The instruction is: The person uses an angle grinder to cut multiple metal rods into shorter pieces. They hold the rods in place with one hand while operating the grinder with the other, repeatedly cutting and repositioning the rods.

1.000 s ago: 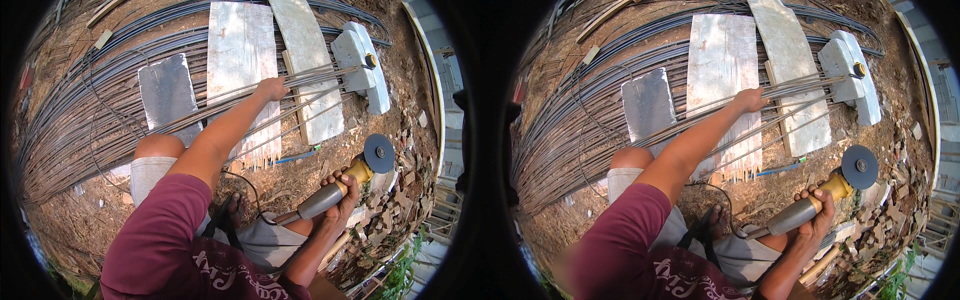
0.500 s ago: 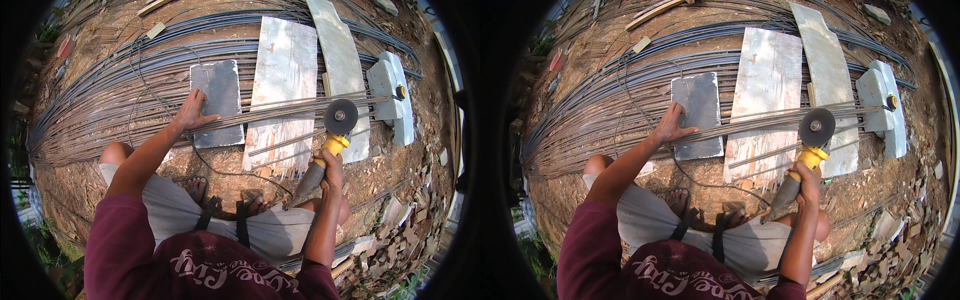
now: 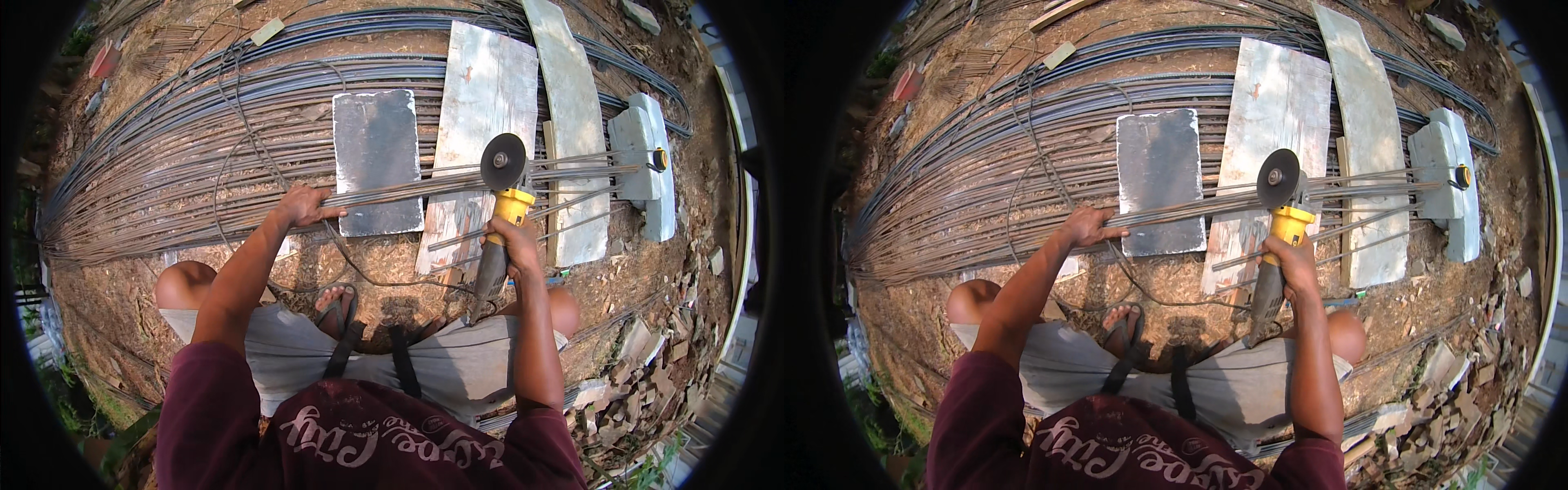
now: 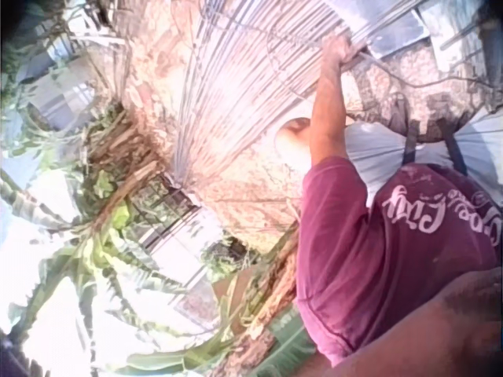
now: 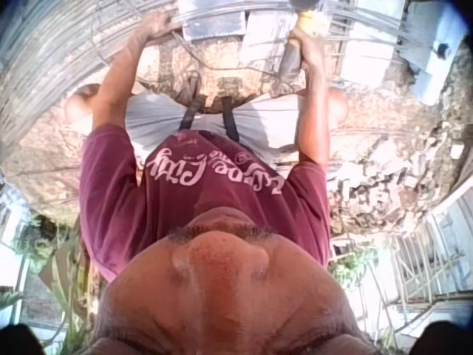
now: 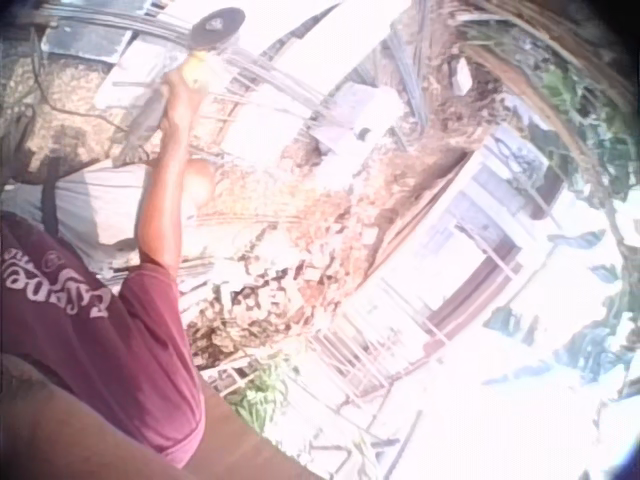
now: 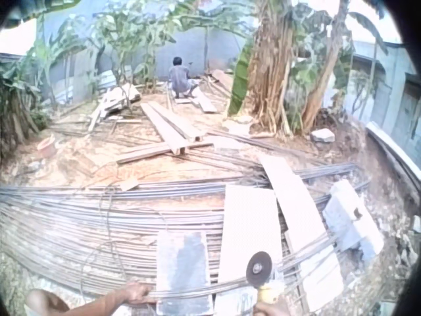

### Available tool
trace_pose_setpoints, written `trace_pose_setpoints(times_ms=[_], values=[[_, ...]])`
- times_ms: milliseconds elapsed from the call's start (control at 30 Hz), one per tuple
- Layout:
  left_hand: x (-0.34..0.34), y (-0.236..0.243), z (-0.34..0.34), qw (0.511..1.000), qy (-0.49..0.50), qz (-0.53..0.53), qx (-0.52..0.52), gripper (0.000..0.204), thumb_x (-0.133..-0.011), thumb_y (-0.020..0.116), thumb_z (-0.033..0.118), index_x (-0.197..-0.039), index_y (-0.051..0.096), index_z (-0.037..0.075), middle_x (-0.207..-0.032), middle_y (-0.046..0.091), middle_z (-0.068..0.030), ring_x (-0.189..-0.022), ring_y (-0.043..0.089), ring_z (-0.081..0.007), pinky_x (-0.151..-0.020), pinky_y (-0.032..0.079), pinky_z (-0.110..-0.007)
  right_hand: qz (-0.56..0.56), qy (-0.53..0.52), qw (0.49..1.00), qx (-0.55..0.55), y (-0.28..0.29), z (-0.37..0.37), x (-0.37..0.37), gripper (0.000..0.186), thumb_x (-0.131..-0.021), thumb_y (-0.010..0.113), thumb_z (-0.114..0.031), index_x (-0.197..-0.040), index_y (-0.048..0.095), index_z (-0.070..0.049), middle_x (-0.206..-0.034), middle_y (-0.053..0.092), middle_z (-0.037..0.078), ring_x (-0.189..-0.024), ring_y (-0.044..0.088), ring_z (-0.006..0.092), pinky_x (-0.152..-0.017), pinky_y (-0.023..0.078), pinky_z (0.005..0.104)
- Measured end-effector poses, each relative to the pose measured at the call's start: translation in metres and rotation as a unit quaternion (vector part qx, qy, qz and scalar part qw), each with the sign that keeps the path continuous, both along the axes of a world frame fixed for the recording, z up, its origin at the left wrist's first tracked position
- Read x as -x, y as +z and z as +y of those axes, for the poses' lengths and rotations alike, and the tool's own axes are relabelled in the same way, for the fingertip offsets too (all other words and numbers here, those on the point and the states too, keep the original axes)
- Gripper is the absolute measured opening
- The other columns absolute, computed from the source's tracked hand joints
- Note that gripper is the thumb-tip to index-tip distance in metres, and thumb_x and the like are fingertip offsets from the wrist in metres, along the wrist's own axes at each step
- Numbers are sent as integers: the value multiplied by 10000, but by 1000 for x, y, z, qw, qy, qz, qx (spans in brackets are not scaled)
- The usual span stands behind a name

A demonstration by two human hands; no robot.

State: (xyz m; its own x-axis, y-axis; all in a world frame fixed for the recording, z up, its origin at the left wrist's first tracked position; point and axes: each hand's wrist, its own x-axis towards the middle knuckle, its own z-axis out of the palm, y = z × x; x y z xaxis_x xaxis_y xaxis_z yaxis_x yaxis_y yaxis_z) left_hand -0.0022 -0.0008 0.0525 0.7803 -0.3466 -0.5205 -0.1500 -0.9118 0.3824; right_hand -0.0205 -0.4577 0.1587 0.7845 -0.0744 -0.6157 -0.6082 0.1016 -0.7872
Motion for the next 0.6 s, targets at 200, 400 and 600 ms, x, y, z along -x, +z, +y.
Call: trace_pose_setpoints(times_ms=[200,400,600], values=[[-6,2,5,997,8,73,-37,941,-945,448,921,-1349,720,116,-1013,793,-220,-1078,750,-422,-1037,519,-557,12,6,1000,-3,-2,8,13,231,-862,753,-36,-1057,635,3,-827,706,105,-626,712,218,-569,605,357],[-2,9,-1,994,-43,41,-95,987,-975,416,899,-1311,670,6,-1016,757,-275,-1125,721,-420,-1121,400,-614,-1,15,1000,12,-17,4,14,275,-863,739,-2,-1108,617,19,-840,714,113,-645,713,221,-594,608,360],[14,11,-55,990,69,-113,-43,805,-1048,506,711,-1461,535,20,-1352,615,-280,-1303,576,-399,-1155,391,-571,-42,88,994,42,-41,4,17,338,-844,781,21,-1144,625,25,-905,713,91,-718,712,187,-639,613,336]])
